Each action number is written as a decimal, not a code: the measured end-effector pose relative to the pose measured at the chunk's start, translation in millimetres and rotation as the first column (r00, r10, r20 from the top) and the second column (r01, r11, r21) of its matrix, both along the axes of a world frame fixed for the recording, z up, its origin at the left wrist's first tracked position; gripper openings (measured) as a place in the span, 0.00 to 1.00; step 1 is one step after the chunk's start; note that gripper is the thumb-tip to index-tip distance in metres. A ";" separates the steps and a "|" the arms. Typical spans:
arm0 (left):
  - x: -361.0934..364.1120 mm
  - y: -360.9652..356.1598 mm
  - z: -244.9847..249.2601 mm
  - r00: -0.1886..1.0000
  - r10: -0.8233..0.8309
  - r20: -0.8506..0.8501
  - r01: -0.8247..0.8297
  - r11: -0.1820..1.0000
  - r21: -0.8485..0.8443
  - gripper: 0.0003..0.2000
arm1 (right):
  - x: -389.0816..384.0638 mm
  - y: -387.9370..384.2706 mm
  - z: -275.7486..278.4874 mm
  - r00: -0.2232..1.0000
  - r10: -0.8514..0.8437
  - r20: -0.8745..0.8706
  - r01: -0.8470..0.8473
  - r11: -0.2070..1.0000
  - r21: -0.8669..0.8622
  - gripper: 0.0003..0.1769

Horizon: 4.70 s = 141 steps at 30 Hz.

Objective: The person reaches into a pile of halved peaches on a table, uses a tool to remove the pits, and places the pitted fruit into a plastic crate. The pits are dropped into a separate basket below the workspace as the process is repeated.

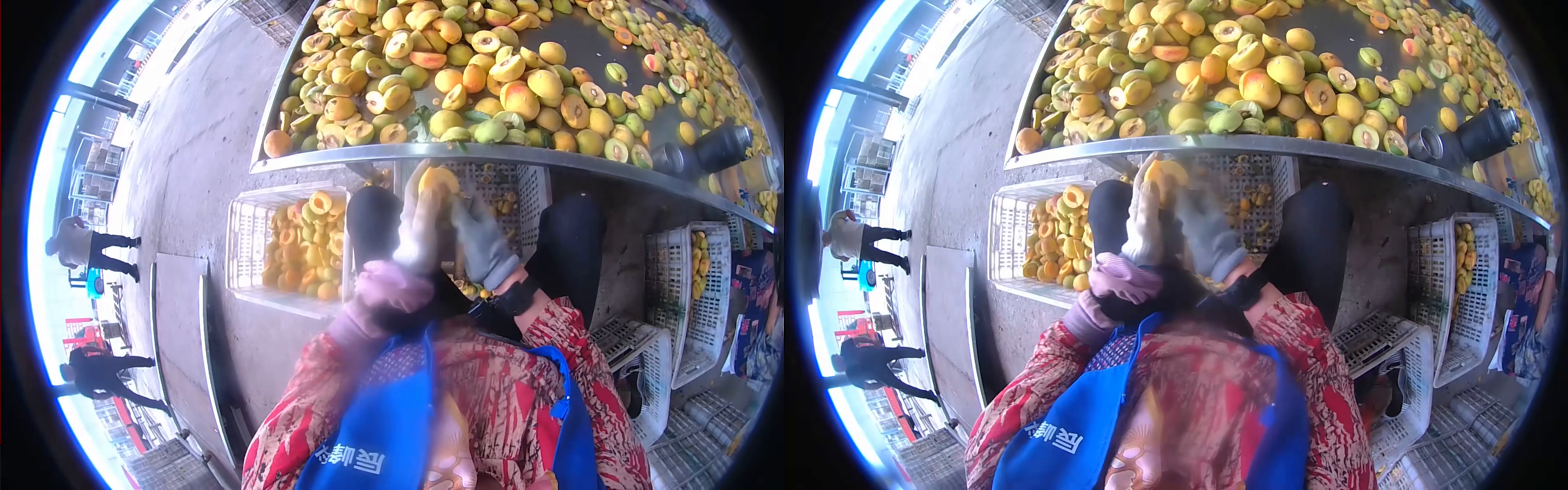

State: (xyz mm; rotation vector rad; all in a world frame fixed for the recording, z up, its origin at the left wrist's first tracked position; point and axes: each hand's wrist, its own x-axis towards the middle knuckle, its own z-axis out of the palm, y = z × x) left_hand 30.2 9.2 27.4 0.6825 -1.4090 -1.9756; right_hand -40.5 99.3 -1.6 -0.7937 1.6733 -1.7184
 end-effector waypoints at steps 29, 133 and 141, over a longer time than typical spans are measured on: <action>0.9 -28.6 -73.5 0.956 0.035 0.292 -0.057 0.996 0.067 0.17 | 3.6 -2.9 8.5 0.900 0.292 -0.324 -0.084 0.844 0.529 0.16; -25.0 -16.5 -63.2 0.985 0.106 0.133 -0.138 0.958 0.253 0.15 | 3.7 1.5 -20.1 0.941 0.034 0.335 -0.138 0.946 0.292 0.15; -22.6 -17.0 -53.0 0.992 0.123 -0.023 -0.092 0.841 0.532 0.16 | 1.1 -2.1 14.7 0.905 0.032 0.423 -0.165 0.945 0.283 0.11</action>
